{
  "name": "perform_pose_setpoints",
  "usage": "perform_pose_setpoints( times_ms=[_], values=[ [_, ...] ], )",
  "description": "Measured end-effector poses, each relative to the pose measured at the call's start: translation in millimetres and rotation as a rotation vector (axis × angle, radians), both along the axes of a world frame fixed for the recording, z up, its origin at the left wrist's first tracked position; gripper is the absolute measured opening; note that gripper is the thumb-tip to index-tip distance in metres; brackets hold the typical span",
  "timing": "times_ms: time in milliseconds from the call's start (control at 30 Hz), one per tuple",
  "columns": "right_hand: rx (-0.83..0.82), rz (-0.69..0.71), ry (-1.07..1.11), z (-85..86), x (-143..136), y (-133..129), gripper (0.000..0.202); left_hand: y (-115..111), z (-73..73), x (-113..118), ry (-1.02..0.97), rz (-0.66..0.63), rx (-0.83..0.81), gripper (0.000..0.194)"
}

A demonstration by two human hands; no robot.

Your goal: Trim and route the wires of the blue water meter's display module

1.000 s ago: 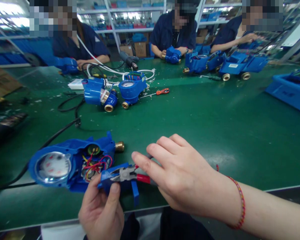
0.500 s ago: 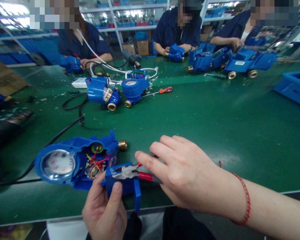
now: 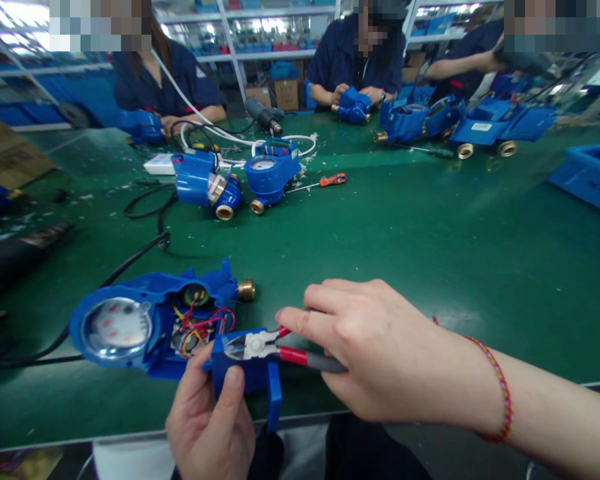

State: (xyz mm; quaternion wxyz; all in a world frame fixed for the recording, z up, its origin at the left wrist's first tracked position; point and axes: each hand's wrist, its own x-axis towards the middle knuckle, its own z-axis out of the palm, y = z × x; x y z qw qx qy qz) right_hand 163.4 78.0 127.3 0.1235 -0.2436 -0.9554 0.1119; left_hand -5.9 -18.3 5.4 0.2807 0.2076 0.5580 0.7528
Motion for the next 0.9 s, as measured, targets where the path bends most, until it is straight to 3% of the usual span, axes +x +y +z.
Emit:
perform_pose_setpoints(
  times_ms=[433,767,900],
  values=[
    [-0.309,-0.032,-0.082,21.0,-5.1,7.7,0.036,-1.3,-0.6,-0.8,0.018,0.017,-0.049,0.043],
    [-0.576,-0.006,-0.067,23.5,-7.8,19.3,0.032,-0.7,-3.4,-1.5,0.017,0.020,-0.035,0.043],
    [-0.607,-0.020,-0.029,20.1,-4.9,18.0,0.032,-1.0,-6.4,-1.7,0.089,0.010,-0.040,0.037]
  ],
)
